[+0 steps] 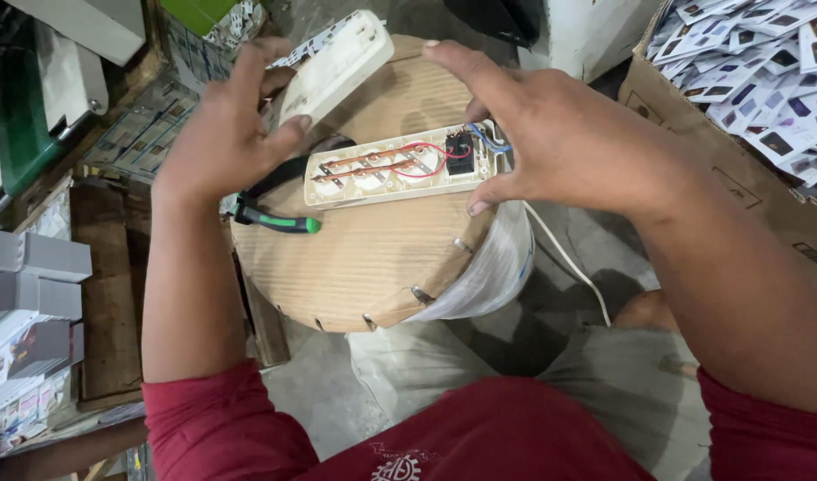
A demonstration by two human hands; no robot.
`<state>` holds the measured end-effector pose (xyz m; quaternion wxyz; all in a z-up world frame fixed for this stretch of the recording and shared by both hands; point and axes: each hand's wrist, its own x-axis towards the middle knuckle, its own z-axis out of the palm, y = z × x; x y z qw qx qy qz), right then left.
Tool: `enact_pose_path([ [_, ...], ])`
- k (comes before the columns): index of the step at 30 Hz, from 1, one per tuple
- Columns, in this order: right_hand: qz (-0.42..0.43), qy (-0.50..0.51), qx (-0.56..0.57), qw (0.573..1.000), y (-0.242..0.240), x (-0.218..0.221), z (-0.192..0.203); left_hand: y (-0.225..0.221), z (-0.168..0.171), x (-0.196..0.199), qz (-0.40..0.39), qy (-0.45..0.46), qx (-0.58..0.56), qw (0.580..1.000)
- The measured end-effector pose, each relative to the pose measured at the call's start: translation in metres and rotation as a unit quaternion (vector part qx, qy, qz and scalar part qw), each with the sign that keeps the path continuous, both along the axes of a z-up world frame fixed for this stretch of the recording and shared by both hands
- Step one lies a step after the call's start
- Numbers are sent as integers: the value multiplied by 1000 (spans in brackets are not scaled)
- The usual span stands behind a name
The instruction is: The person repairs a white multi-socket power strip while seated at a round cardboard-covered stool. They open the casing, manipulate the internal wiring and switch components, use a screwdriver and pliers to adjust and secure the parts, then reassemble and press the casing closed.
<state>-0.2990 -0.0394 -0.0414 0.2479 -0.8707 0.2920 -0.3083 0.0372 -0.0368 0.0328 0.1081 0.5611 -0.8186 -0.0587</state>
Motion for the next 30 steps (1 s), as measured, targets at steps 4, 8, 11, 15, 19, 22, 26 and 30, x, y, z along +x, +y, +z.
enact_pose_path([
  [4, -5, 2, -4, 1000, 0, -1, -1, -15, -20, 24, -41, -48, 4, 998],
  [8, 2, -6, 7, 1000, 0, -3, -1, -11, -18, 18, -63, -24, 9, 998],
  [11, 5, -9, 8, 1000, 0, -2, 0, -12, -18, 19, -50, 5, 35, 998],
  [15, 2, -12, 2, 1000, 1, -2, 1, -18, -27, 33, -108, 12, 3, 994],
  [19, 1, -13, -10, 1000, 1, -2, -2, 1, -25, 5, -153, 34, -160, 975],
  [22, -2, -11, -15, 1000, 1, -3, -3, 25, -21, -45, -176, 85, -114, 974],
  [26, -11, 7, -11, 1000, 3, 0, 1, 43, -30, -86, -199, 3, -147, 969],
  [30, -32, 28, -3, 999, 9, -3, 5, 37, -44, -91, -186, 2, -99, 978],
])
